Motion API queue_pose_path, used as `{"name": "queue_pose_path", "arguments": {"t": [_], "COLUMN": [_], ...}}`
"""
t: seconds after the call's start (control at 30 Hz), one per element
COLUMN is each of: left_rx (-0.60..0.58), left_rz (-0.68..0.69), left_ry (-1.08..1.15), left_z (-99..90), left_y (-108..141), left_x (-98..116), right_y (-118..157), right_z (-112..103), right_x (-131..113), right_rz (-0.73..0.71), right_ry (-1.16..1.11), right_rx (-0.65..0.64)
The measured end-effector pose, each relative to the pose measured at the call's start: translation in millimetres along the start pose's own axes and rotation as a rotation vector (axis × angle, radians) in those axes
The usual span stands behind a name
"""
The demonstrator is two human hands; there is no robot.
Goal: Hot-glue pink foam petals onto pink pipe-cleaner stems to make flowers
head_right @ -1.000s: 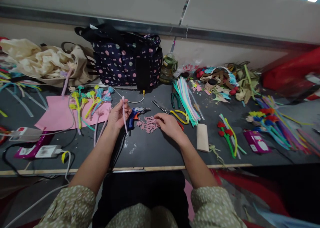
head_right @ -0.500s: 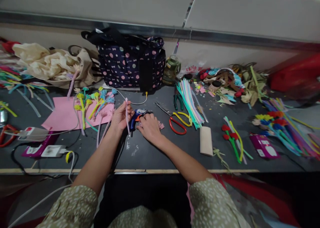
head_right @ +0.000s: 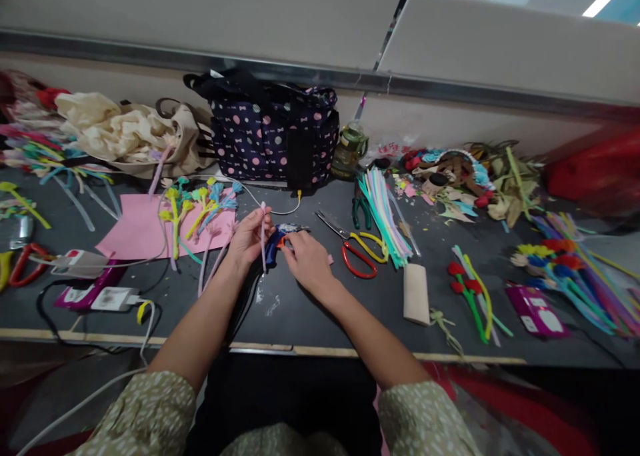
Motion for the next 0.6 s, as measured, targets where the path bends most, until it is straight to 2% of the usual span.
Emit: {"name": "queue_pose_path", "arguments": {"t": [0.13,0.27,0.43,0.6], "left_rx": [-0.022,0.037,0.041,0.033], "left_rz": [0.025,0.073,0.157,0.291], "left_ry": [-0.037,-0.01,0.196,0.371], "left_z": [3.6,3.3,-1.9,-19.1], "left_y": [4,6,1,-4], "left_x": [5,12,31,59], "right_y": [-8,-17,-21,-23], "right_z": [10,22,32,38], "right_x": [-8,-13,-30,-46], "right_rz": [0.003,0.019,0.119,0.194], "right_ry": [-0.043,-0.037,0.119,0.306], "right_rx": [-0.042,-0.095,-0.144,-0.134]}}
Point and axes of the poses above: each hand's wrist, its own y-axis away from the middle knuckle, its own z-axis out of the palm, x = y × z, the point moved 4 cm from there along -y, towards the middle knuckle, and after that the axes turned 7 degrees about z, right-handed, at the moved point
